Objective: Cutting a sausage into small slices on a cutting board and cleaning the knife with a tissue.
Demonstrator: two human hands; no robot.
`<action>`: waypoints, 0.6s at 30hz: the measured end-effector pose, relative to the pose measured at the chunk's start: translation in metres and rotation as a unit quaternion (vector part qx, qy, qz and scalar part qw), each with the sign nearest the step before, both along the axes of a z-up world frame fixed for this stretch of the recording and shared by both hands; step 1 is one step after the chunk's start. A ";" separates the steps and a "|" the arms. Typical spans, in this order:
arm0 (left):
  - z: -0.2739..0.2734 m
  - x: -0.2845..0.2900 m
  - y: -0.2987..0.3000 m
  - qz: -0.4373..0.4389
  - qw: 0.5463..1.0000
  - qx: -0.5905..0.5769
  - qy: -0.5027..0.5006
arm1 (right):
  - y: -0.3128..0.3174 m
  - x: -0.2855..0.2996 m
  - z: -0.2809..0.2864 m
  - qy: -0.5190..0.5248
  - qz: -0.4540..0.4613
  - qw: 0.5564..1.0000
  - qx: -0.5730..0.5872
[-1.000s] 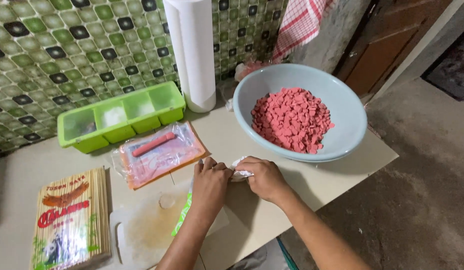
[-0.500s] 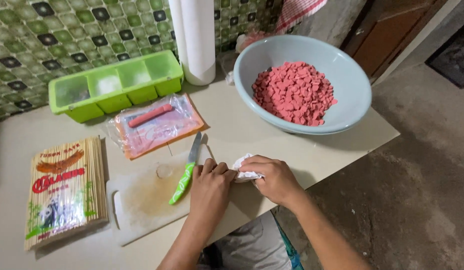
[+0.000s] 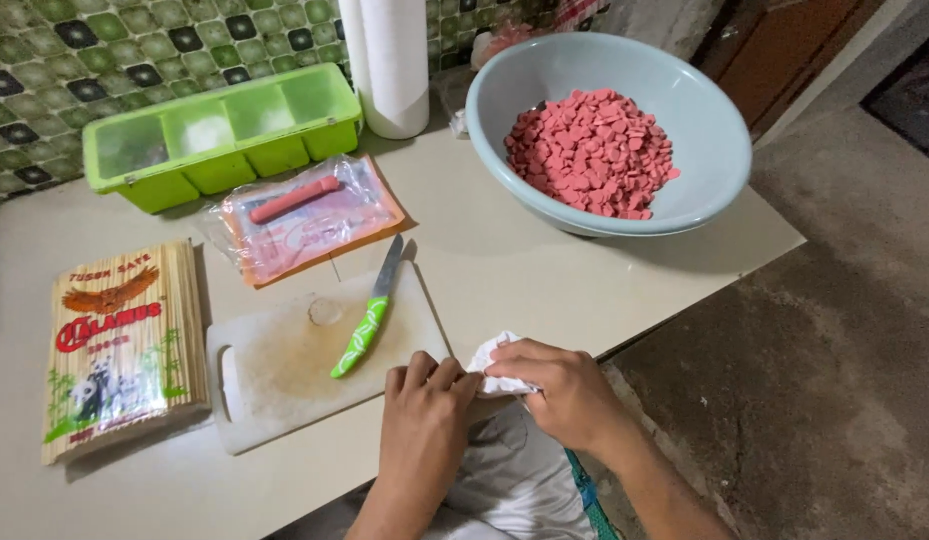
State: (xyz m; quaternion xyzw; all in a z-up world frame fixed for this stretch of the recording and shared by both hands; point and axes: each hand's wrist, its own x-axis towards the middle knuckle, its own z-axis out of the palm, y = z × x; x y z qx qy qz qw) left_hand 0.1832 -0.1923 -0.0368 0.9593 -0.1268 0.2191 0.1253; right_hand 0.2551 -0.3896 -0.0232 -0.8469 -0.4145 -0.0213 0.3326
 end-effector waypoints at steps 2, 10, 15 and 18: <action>0.001 -0.013 0.000 -0.005 1.000 -0.005 0.006 | -0.001 -0.012 0.005 0.022 0.005 1.000 -0.002; -0.016 -0.051 -0.006 -0.038 0.999 0.009 0.012 | -0.016 -0.050 0.001 0.062 0.029 0.996 -0.053; -0.020 -0.053 0.004 -0.019 0.997 -0.043 -0.058 | -0.005 -0.048 0.020 0.054 0.084 0.992 0.079; -0.021 -0.040 0.018 0.021 0.991 -0.053 -0.120 | 0.010 -0.037 0.035 0.026 0.083 0.989 0.116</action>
